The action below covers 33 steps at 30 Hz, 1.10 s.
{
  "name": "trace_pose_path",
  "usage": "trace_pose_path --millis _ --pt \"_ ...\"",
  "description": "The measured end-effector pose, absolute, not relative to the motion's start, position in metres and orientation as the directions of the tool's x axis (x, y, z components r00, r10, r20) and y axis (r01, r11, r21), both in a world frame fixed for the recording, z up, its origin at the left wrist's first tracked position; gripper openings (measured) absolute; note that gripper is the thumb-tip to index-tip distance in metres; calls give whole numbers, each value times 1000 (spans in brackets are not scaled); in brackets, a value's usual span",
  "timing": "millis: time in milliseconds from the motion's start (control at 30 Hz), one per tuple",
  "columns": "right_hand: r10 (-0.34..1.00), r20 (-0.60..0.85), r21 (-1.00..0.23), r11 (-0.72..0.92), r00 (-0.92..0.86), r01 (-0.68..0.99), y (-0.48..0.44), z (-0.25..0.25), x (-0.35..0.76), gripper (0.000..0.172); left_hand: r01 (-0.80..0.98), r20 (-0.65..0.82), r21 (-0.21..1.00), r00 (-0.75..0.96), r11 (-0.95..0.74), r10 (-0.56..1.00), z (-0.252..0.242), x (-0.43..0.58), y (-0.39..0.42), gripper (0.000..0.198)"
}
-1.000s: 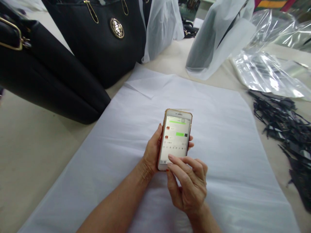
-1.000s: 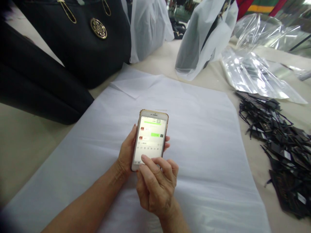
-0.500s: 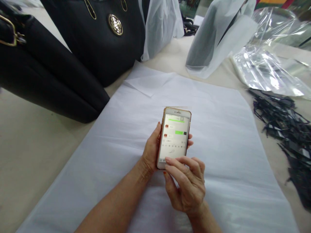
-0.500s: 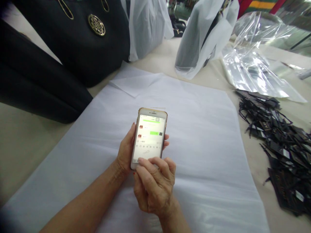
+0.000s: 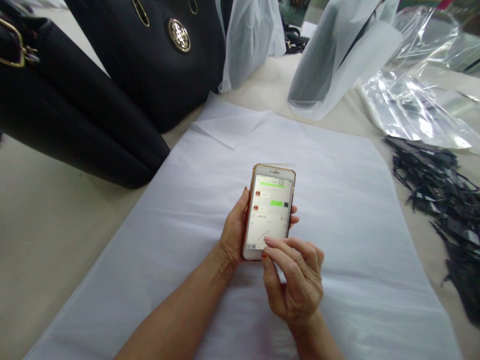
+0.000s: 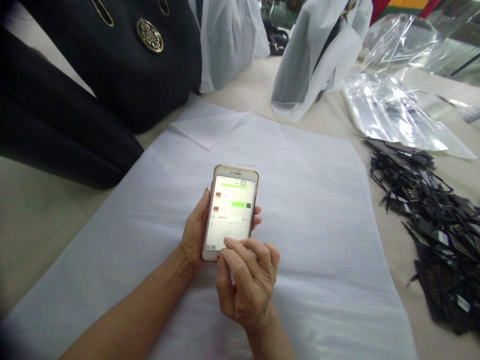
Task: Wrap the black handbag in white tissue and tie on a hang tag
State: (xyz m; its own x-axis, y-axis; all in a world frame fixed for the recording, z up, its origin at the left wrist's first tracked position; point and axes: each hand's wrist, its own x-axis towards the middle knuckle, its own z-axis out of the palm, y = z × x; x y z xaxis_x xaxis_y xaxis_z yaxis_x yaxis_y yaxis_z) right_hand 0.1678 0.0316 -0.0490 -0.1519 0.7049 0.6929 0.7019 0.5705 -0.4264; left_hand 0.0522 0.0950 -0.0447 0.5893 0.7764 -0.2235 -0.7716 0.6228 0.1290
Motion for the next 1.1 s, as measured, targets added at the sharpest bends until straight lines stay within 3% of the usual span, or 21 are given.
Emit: trace_pose_path --millis 1100 --pt "703 691 -432 591 -172 682 31 -48 167 7 -773 -244 151 575 617 781 -44 53 95 68"
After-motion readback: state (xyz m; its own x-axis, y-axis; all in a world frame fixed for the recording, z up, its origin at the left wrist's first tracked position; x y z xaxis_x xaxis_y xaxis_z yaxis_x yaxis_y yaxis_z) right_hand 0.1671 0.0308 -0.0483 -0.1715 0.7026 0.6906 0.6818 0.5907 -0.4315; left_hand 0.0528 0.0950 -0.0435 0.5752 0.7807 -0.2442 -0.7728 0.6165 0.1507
